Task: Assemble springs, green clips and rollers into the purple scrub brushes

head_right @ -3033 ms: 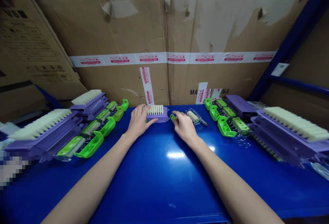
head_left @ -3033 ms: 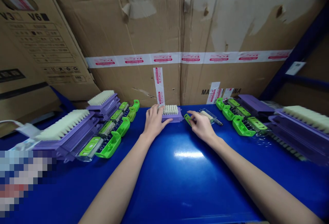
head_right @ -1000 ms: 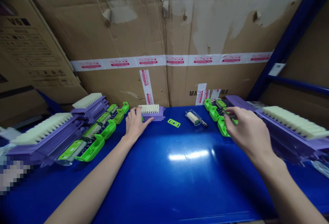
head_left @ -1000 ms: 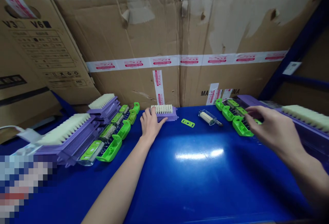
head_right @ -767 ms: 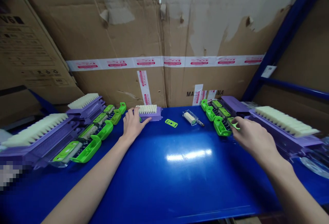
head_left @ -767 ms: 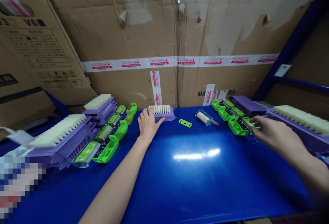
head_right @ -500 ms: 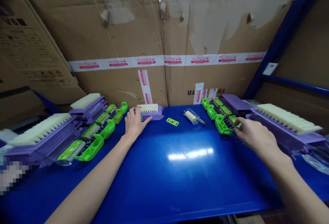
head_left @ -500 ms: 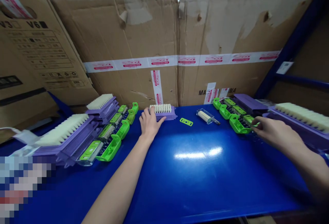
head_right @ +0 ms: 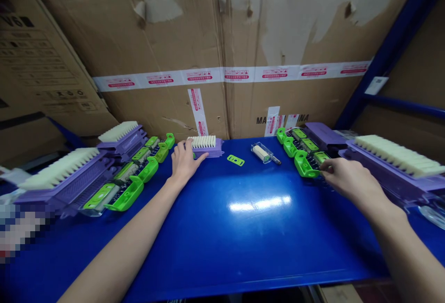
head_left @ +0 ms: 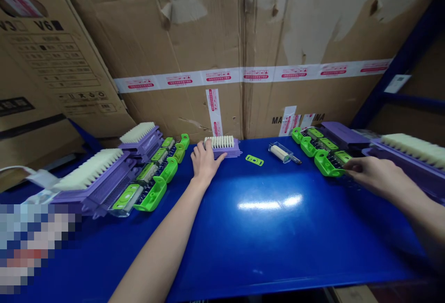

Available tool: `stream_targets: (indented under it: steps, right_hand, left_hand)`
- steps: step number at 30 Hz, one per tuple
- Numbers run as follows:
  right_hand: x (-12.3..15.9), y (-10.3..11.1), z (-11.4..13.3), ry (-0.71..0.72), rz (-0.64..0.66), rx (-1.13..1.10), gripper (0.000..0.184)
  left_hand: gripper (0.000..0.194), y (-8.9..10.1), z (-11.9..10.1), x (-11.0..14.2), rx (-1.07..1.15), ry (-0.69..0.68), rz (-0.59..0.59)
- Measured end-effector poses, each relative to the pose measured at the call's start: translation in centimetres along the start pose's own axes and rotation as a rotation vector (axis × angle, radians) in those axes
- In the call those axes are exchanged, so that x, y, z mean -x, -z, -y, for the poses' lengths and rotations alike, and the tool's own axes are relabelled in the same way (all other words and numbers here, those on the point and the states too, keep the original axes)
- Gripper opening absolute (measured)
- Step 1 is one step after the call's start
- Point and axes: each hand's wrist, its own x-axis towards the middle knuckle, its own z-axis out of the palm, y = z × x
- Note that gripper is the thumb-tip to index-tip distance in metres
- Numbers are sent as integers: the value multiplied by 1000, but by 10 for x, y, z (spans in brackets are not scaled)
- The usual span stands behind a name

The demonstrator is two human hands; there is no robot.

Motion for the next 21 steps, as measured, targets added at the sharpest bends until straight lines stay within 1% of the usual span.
stream_targets:
  steps: [3,9,15,21]
  right_hand:
    - [2,7,4,2,84,-25,26]
    - [1,14,5,63,31,-61,22]
    - [-4,15,3,88,82,-71,20]
    - [-1,26,8,82,98,-80,19]
  left_hand:
    - [69,0,0,0,5,-4,2]
    - [68,-1,1,0,3,-6,1]
    - [69,-2,1,-1,-14,-6,1]
    - [70,-2,0,0,-17,-6,6]
